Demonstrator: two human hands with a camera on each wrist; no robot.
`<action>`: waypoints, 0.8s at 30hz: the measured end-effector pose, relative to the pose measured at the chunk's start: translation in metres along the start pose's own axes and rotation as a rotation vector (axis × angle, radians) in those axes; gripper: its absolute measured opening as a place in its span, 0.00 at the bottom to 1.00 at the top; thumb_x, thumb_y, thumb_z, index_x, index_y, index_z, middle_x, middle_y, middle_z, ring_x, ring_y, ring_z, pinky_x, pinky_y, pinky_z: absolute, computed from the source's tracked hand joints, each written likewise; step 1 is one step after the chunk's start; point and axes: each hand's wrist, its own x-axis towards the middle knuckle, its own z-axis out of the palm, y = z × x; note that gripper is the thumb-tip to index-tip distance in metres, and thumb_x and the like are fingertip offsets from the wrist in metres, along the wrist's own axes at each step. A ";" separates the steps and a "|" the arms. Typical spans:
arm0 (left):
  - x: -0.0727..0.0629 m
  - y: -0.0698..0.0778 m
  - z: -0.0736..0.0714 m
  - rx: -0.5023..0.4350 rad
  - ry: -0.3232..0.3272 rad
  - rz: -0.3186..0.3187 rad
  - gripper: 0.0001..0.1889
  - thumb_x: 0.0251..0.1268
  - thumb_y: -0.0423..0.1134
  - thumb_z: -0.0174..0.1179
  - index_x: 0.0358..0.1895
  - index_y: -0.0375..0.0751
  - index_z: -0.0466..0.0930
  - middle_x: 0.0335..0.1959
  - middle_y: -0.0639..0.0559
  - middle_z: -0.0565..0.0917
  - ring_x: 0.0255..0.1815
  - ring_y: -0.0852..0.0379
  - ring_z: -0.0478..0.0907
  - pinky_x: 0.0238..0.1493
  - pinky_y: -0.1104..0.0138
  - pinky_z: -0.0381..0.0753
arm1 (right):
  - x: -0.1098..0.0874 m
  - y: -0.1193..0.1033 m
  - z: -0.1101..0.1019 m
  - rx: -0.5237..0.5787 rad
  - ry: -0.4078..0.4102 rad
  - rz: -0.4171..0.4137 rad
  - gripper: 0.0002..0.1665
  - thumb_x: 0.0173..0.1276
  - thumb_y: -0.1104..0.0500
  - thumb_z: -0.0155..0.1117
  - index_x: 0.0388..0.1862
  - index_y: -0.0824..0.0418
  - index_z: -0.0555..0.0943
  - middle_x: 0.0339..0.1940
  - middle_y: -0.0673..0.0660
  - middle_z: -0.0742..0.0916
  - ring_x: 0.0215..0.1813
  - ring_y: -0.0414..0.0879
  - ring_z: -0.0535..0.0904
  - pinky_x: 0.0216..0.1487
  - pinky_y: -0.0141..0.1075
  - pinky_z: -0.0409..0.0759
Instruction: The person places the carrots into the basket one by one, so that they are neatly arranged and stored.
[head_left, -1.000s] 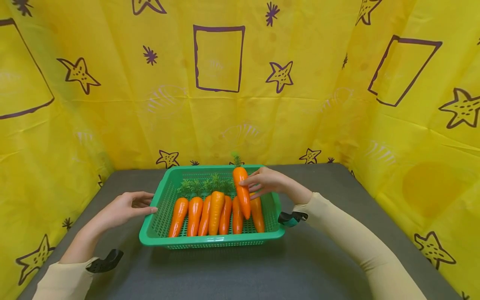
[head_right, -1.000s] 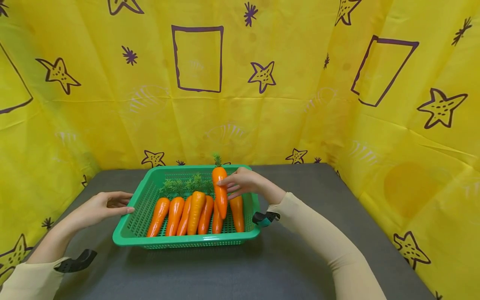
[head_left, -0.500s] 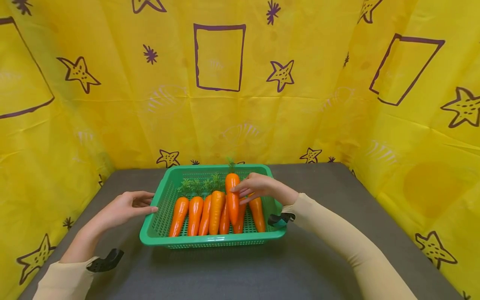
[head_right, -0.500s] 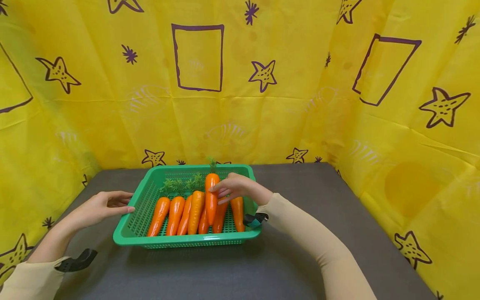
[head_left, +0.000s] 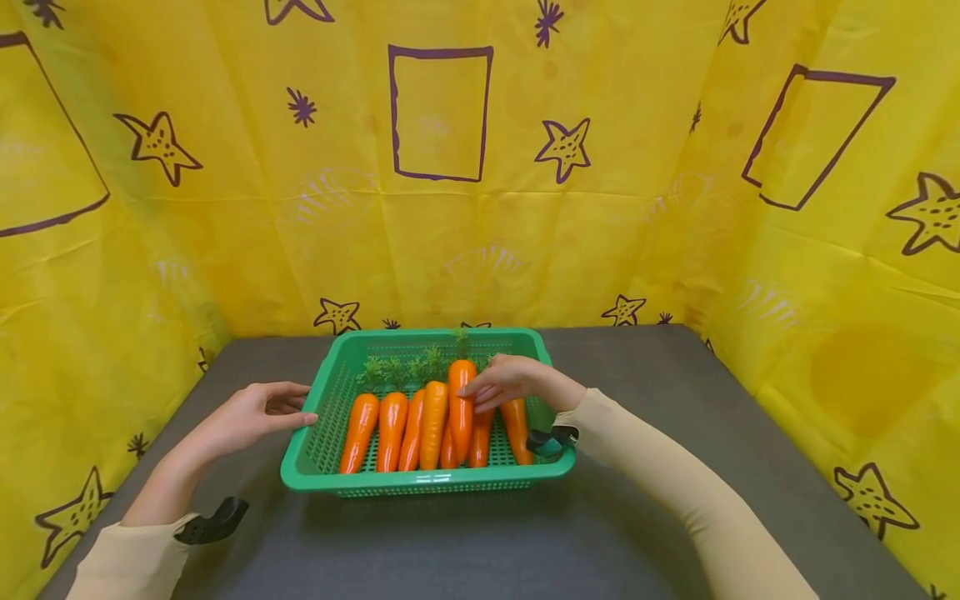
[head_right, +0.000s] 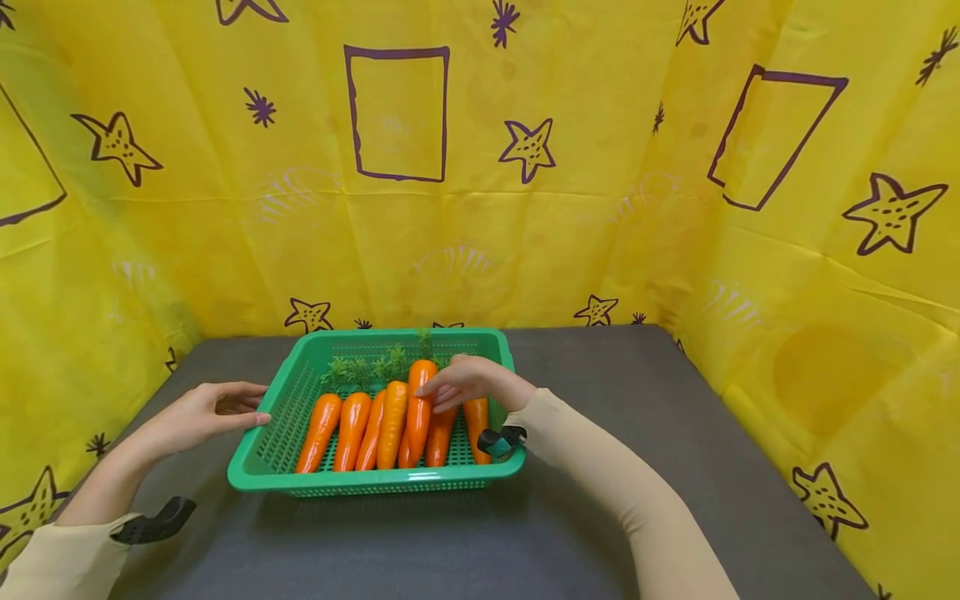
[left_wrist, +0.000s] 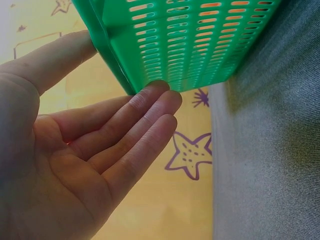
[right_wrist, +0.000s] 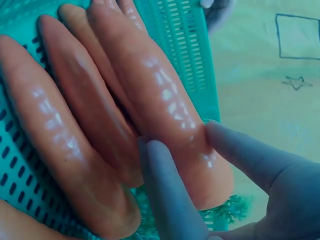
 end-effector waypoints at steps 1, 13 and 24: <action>0.000 0.000 0.000 -0.002 -0.001 -0.001 0.30 0.61 0.49 0.63 0.59 0.30 0.73 0.46 0.43 0.84 0.44 0.51 0.82 0.40 0.64 0.80 | 0.001 0.000 0.000 -0.004 -0.004 0.006 0.18 0.60 0.61 0.70 0.46 0.71 0.81 0.45 0.62 0.86 0.46 0.48 0.84 0.47 0.39 0.82; 0.000 0.001 0.001 -0.005 -0.003 -0.011 0.30 0.62 0.50 0.63 0.60 0.30 0.73 0.46 0.44 0.84 0.45 0.51 0.82 0.40 0.62 0.80 | 0.003 0.005 -0.005 -0.178 -0.070 0.049 0.18 0.60 0.55 0.70 0.41 0.69 0.84 0.36 0.63 0.89 0.39 0.50 0.87 0.51 0.43 0.80; 0.000 -0.002 0.000 0.015 0.002 -0.007 0.31 0.61 0.51 0.63 0.59 0.30 0.73 0.45 0.44 0.84 0.44 0.51 0.82 0.40 0.64 0.80 | 0.003 0.008 -0.004 -0.180 -0.059 0.017 0.17 0.59 0.55 0.71 0.38 0.70 0.84 0.35 0.64 0.89 0.36 0.49 0.87 0.52 0.46 0.79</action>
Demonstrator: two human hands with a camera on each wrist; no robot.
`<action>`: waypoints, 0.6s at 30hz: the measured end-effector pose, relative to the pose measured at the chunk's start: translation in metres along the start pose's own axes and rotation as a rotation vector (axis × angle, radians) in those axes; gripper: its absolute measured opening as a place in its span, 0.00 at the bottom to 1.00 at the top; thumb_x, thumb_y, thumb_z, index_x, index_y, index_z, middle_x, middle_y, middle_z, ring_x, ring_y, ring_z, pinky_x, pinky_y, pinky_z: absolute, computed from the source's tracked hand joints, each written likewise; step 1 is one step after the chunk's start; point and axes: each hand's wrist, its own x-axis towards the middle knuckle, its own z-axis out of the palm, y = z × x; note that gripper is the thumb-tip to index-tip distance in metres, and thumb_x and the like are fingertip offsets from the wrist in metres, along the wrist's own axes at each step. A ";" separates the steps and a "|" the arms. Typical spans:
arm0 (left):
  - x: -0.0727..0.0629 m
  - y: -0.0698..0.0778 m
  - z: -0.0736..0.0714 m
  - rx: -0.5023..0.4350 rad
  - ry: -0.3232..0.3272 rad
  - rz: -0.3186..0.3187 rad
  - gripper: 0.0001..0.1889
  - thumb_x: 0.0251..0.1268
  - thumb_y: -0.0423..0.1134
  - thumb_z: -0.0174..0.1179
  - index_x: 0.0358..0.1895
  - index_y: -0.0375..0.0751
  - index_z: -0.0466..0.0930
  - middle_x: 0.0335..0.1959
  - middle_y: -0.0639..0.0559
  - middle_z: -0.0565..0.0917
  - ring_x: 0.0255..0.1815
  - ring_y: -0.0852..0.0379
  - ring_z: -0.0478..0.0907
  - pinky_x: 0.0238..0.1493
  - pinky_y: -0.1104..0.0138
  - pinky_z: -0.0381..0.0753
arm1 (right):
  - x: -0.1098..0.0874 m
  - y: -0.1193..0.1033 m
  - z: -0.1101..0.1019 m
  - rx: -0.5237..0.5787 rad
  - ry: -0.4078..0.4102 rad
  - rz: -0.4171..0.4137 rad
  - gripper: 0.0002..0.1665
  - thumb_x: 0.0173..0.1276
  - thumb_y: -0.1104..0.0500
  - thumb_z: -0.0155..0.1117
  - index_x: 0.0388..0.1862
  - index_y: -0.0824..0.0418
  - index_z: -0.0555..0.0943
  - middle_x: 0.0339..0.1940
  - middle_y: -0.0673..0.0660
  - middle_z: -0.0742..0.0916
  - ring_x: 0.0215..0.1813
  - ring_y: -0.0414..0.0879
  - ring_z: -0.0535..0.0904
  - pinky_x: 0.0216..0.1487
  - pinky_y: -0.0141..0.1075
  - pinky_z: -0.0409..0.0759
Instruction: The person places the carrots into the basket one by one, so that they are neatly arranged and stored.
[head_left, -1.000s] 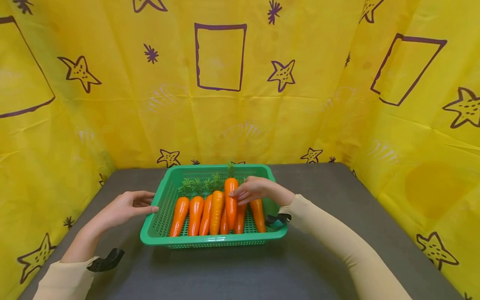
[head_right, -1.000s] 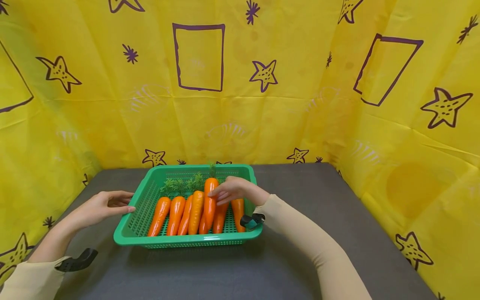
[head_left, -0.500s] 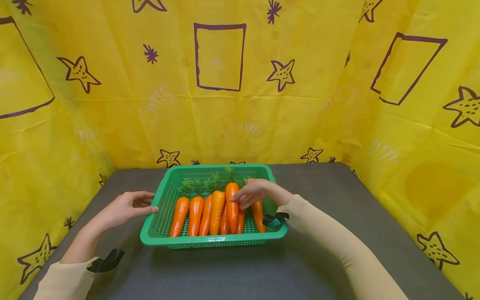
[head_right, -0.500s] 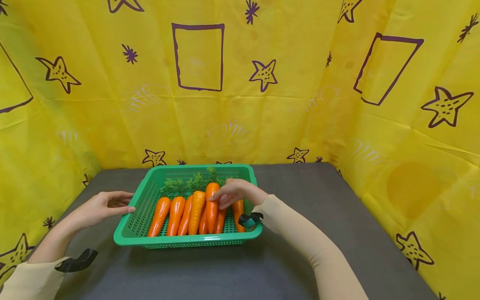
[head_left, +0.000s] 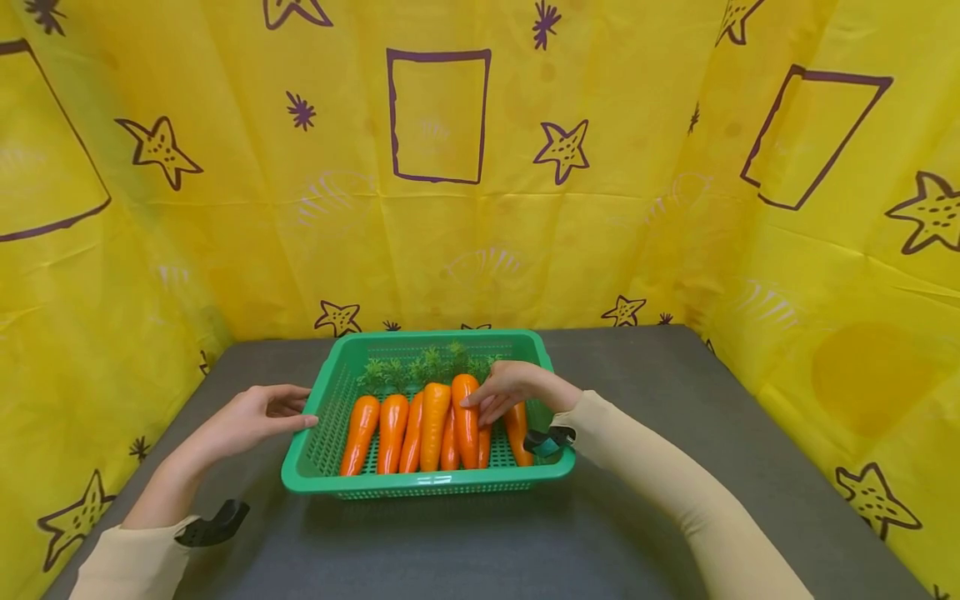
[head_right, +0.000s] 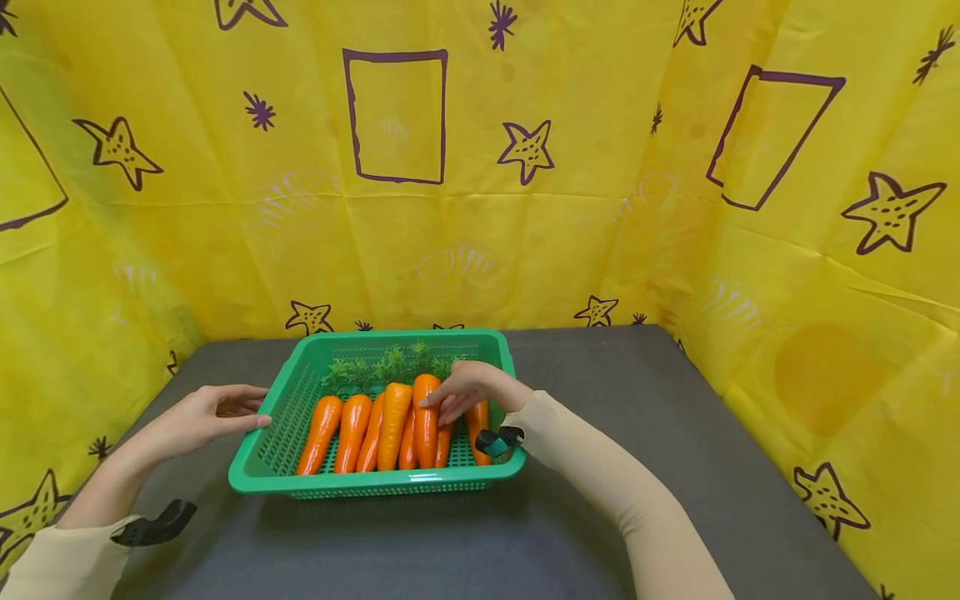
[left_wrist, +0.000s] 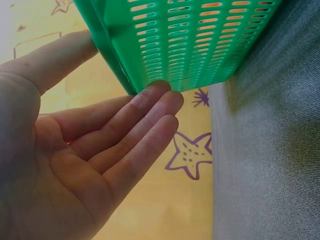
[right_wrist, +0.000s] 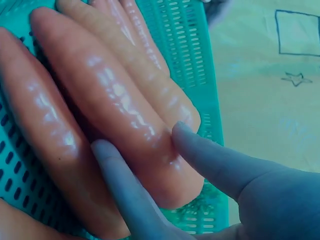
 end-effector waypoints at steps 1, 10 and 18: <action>0.000 0.000 0.000 0.000 -0.001 -0.002 0.31 0.61 0.52 0.63 0.59 0.30 0.73 0.45 0.44 0.84 0.44 0.51 0.82 0.40 0.64 0.80 | 0.000 0.000 0.000 -0.007 0.002 -0.001 0.17 0.60 0.55 0.71 0.38 0.70 0.84 0.35 0.64 0.89 0.35 0.49 0.87 0.52 0.46 0.79; -0.001 0.002 0.001 -0.001 -0.002 -0.008 0.31 0.61 0.51 0.63 0.59 0.30 0.73 0.45 0.44 0.84 0.44 0.51 0.82 0.41 0.62 0.80 | -0.001 0.000 0.000 -0.066 0.004 0.032 0.21 0.61 0.53 0.69 0.38 0.72 0.82 0.33 0.64 0.89 0.35 0.49 0.87 0.47 0.43 0.82; -0.002 0.002 0.001 0.010 0.007 -0.003 0.30 0.61 0.52 0.63 0.59 0.31 0.74 0.45 0.44 0.84 0.45 0.50 0.82 0.40 0.62 0.80 | -0.009 -0.004 -0.006 -0.202 0.014 0.024 0.22 0.62 0.47 0.67 0.35 0.68 0.86 0.32 0.62 0.89 0.36 0.48 0.87 0.46 0.41 0.82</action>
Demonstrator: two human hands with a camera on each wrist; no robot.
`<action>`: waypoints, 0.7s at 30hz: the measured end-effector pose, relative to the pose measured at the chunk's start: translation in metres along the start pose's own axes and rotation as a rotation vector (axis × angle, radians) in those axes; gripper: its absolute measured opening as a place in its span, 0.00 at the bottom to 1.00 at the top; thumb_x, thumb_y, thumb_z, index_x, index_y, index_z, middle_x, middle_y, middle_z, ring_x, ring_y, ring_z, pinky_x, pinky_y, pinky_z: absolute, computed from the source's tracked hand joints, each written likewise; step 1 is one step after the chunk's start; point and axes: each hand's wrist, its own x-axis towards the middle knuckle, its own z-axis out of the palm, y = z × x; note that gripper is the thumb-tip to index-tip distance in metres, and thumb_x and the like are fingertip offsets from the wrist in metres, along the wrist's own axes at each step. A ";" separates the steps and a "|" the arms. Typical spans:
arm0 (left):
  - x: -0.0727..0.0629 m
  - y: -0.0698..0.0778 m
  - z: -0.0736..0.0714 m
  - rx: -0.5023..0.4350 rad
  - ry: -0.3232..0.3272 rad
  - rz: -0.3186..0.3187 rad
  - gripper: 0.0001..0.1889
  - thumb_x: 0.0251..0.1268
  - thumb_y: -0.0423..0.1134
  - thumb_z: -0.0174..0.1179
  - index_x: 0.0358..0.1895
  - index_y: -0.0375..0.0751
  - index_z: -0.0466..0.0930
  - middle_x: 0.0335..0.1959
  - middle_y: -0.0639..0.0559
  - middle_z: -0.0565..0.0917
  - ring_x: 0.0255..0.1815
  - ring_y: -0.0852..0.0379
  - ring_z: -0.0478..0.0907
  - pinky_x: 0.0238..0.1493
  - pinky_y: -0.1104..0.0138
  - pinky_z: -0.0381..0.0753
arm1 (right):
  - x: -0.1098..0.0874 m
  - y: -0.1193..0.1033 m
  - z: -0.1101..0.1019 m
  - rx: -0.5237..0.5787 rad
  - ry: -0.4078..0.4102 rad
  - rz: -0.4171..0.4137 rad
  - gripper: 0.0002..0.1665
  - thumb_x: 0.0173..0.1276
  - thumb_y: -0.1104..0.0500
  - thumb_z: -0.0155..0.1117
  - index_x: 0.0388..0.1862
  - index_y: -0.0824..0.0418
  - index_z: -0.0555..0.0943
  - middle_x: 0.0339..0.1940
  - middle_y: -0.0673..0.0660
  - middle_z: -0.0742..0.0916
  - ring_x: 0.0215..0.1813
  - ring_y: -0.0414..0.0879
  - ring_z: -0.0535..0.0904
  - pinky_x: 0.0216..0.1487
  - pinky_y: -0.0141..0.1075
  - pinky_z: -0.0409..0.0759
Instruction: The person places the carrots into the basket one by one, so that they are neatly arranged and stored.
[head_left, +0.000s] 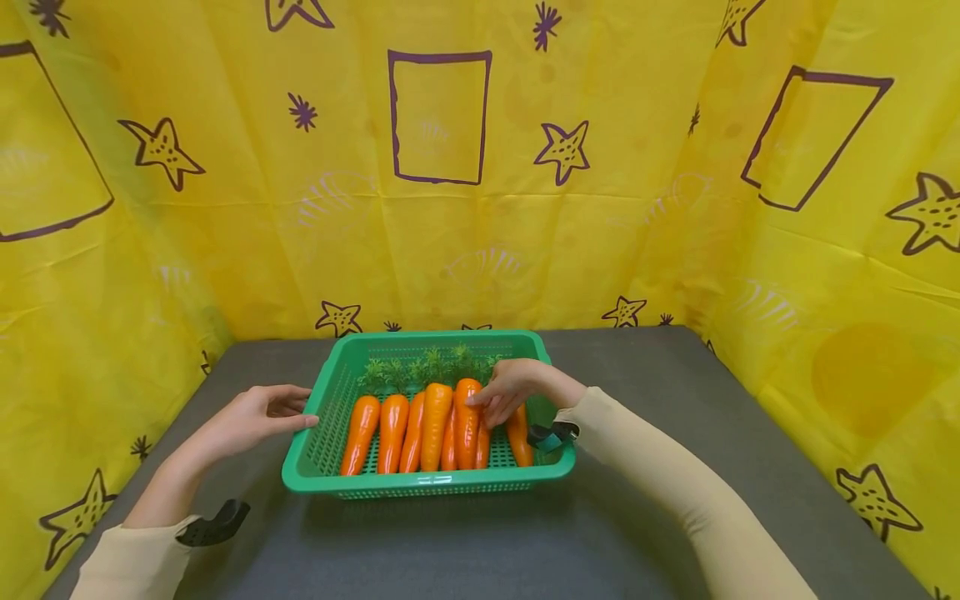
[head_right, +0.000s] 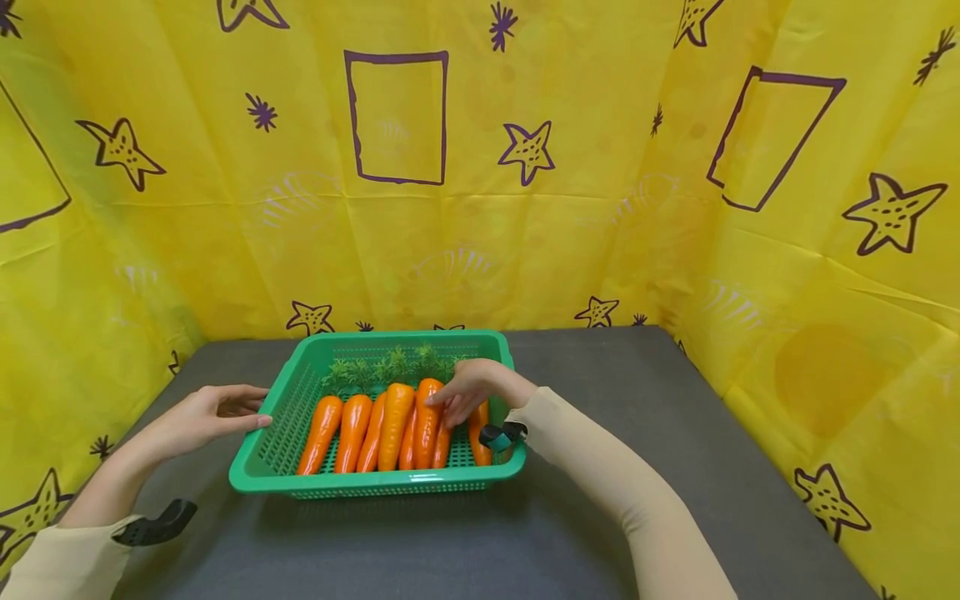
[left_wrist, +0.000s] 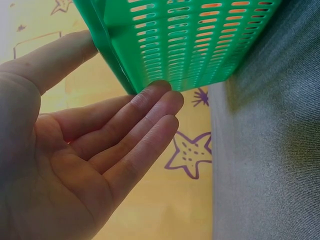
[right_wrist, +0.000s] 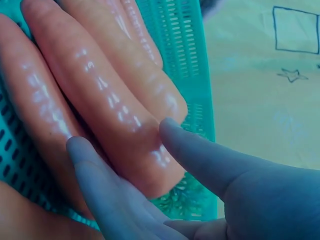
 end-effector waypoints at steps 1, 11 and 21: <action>0.000 0.000 0.000 0.001 0.000 0.002 0.30 0.61 0.52 0.63 0.59 0.30 0.74 0.45 0.43 0.84 0.45 0.50 0.82 0.40 0.62 0.80 | -0.001 0.000 -0.001 -0.007 -0.001 0.001 0.22 0.62 0.47 0.67 0.35 0.68 0.86 0.32 0.62 0.89 0.36 0.48 0.87 0.45 0.41 0.83; 0.001 0.001 -0.001 -0.005 0.000 -0.008 0.31 0.62 0.52 0.62 0.59 0.31 0.73 0.45 0.44 0.84 0.45 0.50 0.82 0.41 0.61 0.80 | -0.011 -0.001 -0.013 -0.021 0.009 -0.024 0.24 0.64 0.49 0.66 0.45 0.70 0.84 0.34 0.62 0.89 0.38 0.49 0.87 0.46 0.41 0.83; -0.002 -0.006 -0.003 0.083 0.130 0.029 0.27 0.64 0.55 0.59 0.59 0.39 0.75 0.45 0.49 0.85 0.43 0.53 0.83 0.39 0.67 0.80 | -0.047 0.015 -0.044 0.109 0.112 -0.182 0.27 0.72 0.49 0.55 0.54 0.73 0.75 0.48 0.70 0.84 0.50 0.57 0.83 0.52 0.45 0.80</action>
